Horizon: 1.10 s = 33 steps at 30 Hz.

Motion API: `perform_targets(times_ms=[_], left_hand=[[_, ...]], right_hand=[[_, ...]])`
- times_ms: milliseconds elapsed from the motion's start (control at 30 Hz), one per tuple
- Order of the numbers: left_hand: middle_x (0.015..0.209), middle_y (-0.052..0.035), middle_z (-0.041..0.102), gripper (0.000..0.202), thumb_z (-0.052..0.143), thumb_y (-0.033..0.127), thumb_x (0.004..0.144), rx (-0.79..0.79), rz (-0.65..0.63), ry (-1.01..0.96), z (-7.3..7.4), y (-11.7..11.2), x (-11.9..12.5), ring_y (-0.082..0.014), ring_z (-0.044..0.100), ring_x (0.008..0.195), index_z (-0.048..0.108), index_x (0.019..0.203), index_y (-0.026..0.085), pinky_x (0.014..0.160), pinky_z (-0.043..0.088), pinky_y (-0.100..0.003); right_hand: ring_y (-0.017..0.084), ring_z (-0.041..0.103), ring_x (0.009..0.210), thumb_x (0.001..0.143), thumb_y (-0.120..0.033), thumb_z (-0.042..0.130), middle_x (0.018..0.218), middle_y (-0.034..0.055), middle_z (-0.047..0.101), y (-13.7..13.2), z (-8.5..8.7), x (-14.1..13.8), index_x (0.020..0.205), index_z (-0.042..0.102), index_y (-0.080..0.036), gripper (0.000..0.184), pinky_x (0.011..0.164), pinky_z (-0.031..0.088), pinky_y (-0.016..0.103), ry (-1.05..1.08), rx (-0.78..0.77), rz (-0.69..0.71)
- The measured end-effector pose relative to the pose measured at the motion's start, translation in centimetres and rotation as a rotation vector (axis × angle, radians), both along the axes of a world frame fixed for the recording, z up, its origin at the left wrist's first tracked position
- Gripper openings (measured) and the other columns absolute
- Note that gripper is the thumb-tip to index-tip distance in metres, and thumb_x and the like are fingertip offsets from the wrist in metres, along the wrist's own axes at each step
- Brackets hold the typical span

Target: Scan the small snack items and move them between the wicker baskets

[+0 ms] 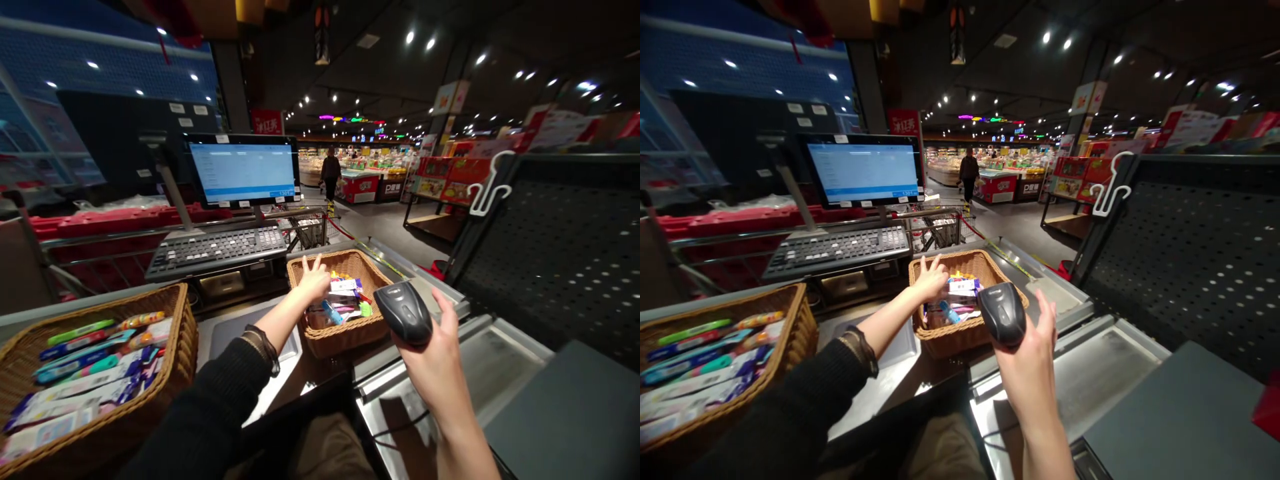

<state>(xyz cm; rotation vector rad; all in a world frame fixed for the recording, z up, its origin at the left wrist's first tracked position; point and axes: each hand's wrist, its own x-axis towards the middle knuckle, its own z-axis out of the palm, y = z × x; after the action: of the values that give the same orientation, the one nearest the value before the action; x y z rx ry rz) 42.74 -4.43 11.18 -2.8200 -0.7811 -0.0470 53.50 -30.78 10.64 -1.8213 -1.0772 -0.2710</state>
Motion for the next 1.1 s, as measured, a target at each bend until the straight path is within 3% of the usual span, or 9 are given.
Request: perform_targets(times_ms=[133,233,367,500,600,700,900,1000,1100], left_hand=[[0.135,-0.0228,0.057,0.023,0.059,0.02,0.087,-0.068,0.048,0.028,-2.3,0.7,0.2,-0.0453,0.021,0.15,0.07,0.106,0.014,0.109,0.015,-0.082],[0.137,-0.0222,0.055,0.024,0.059,0.022,0.088,-0.092,0.064,0.009,-3.1,0.9,-0.1,-0.0445,0.022,0.15,0.07,0.108,0.015,0.109,0.015,-0.082],[0.139,-0.0206,0.055,0.023,0.063,0.027,0.088,-0.064,0.045,-0.047,-2.7,0.9,-1.2,-0.0445,0.022,0.15,0.07,0.108,0.017,0.109,0.017,-0.082],[0.147,-0.0218,0.048,0.02,0.062,0.027,0.091,0.04,0.006,-0.126,-1.3,1.0,-4.5,-0.0454,0.019,0.15,0.07,0.105,0.015,0.107,0.018,-0.083],[0.15,-0.0214,0.046,0.02,0.064,0.027,0.09,0.095,0.014,-0.169,0.0,1.3,-8.9,-0.0453,0.019,0.15,0.07,0.105,0.015,0.108,0.017,-0.082],[0.149,-0.0196,0.048,0.024,0.069,0.026,0.087,0.135,0.085,-0.195,1.6,2.0,-14.9,-0.0434,0.02,0.151,0.069,0.109,0.018,0.11,0.016,-0.081],[0.148,-0.0172,0.048,0.024,0.067,0.024,0.087,0.144,0.395,-0.089,4.5,3.1,-29.3,-0.0421,0.018,0.151,0.07,0.11,0.021,0.111,0.017,-0.079],[0.148,-0.017,0.048,0.024,0.067,0.023,0.086,0.084,0.539,-0.017,4.6,2.6,-35.5,-0.0424,0.017,0.151,0.072,0.109,0.021,0.111,0.016,-0.078],[0.147,-0.0177,0.05,0.026,0.07,0.022,0.081,0.021,0.654,0.037,3.2,1.5,-40.3,-0.0433,0.018,0.15,0.072,0.108,0.021,0.11,0.015,-0.078]], right_hand=[[0.039,0.039,0.142,0.081,-0.037,0.065,0.159,0.0176,0.027,-0.1,-0.2,0.3,0.117,0.068,-0.016,0.042,0.118,0.03,0.058,0.006,-0.023,-0.014],[0.039,0.04,0.142,0.081,-0.036,0.065,0.16,0.0183,0.027,0.0,-0.4,0.3,0.117,0.068,-0.015,0.042,0.118,0.031,0.058,0.002,-0.03,-0.005],[0.038,0.04,0.142,0.08,-0.035,0.066,0.159,0.0176,0.028,0.4,-0.3,0.0,0.115,0.069,-0.016,0.04,0.118,0.032,0.058,-0.006,-0.031,0.02],[0.04,0.036,0.144,0.08,-0.036,0.065,0.159,0.0185,0.027,1.1,-0.1,-0.5,0.114,0.069,-0.016,0.039,0.117,0.03,0.061,-0.041,-0.027,0.06],[0.041,0.033,0.146,0.08,-0.034,0.066,0.159,0.0195,0.027,1.9,0.1,-1.1,0.113,0.068,-0.015,0.038,0.117,0.031,0.063,-0.069,-0.023,0.103],[0.041,0.032,0.147,0.079,-0.031,0.066,0.158,0.0196,0.028,2.9,0.2,-1.9,0.11,0.068,-0.014,0.035,0.117,0.029,0.063,-0.11,0.003,0.158],[0.044,0.032,0.146,0.079,-0.039,0.066,0.156,0.0222,0.031,5.1,0.3,-4.4,0.105,0.069,-0.012,0.037,0.118,0.028,0.063,-0.191,0.062,0.288],[0.045,0.034,0.145,0.081,-0.041,0.063,0.155,0.0227,0.034,6.0,0.2,-5.8,0.101,0.069,-0.013,0.035,0.119,0.027,0.062,-0.207,0.106,0.35],[0.046,0.032,0.146,0.082,-0.042,0.064,0.156,0.0216,0.032,7.0,-0.2,-6.8,0.1,0.07,-0.014,0.034,0.12,0.028,0.061,-0.251,0.105,0.408]])
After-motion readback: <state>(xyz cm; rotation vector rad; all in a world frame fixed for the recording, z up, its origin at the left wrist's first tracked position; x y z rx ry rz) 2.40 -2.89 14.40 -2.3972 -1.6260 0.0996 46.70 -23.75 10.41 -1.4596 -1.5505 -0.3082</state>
